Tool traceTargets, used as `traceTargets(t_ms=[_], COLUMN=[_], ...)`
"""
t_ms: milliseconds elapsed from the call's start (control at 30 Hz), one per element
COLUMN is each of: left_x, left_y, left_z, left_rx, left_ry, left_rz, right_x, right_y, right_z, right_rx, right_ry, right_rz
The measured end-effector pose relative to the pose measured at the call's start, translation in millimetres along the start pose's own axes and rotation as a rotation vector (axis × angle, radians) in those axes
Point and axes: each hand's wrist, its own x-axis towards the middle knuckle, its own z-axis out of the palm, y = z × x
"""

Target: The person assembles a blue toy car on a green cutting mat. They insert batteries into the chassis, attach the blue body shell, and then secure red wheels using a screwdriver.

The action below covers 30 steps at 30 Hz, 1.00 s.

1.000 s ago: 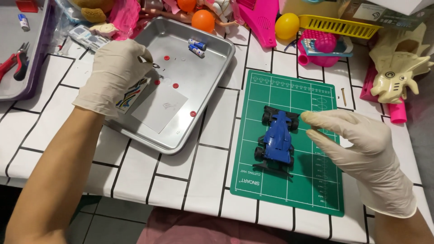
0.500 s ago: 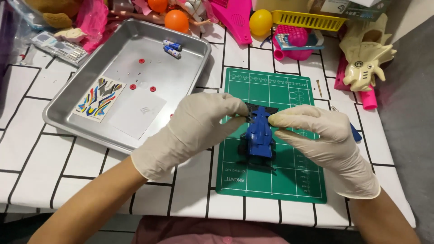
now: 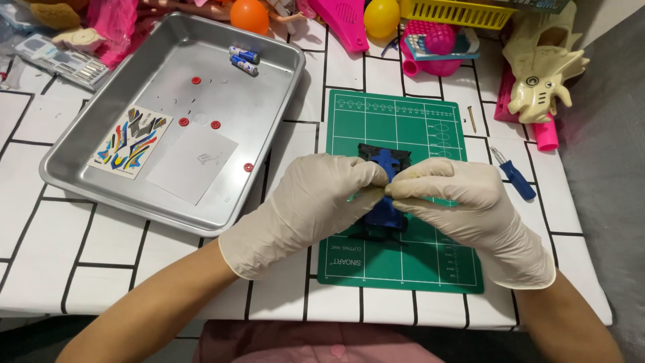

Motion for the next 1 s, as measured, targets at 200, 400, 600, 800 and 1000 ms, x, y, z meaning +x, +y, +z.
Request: traceTargets(t_ms=[200, 400, 600, 800, 1000], left_x=[-8, -13, -13, -3, -3], left_y=[3, 2, 1, -20, -43], left_z=[4, 13, 13, -1, 19], left_rx=[-0.256, -0.267, -0.251, -0.247, -0.086], left_ry=[0.101, 0.241, 0.22, 0.03, -0.264], left_rz=[-0.098, 0.089, 0.128, 0.116, 0.274], right_x=[5, 2, 1, 3, -10], right_y=[3, -2, -6, -18, -5], right_z=[-3, -10, -12, -19, -18], right_rx=[0.052, 0.073, 0.013, -0.145, -0.437], right_ry=[0.01, -0.073, -0.091, -0.178, -0.342], right_rz=[0.062, 0.039, 0.045, -0.161, -0.552])
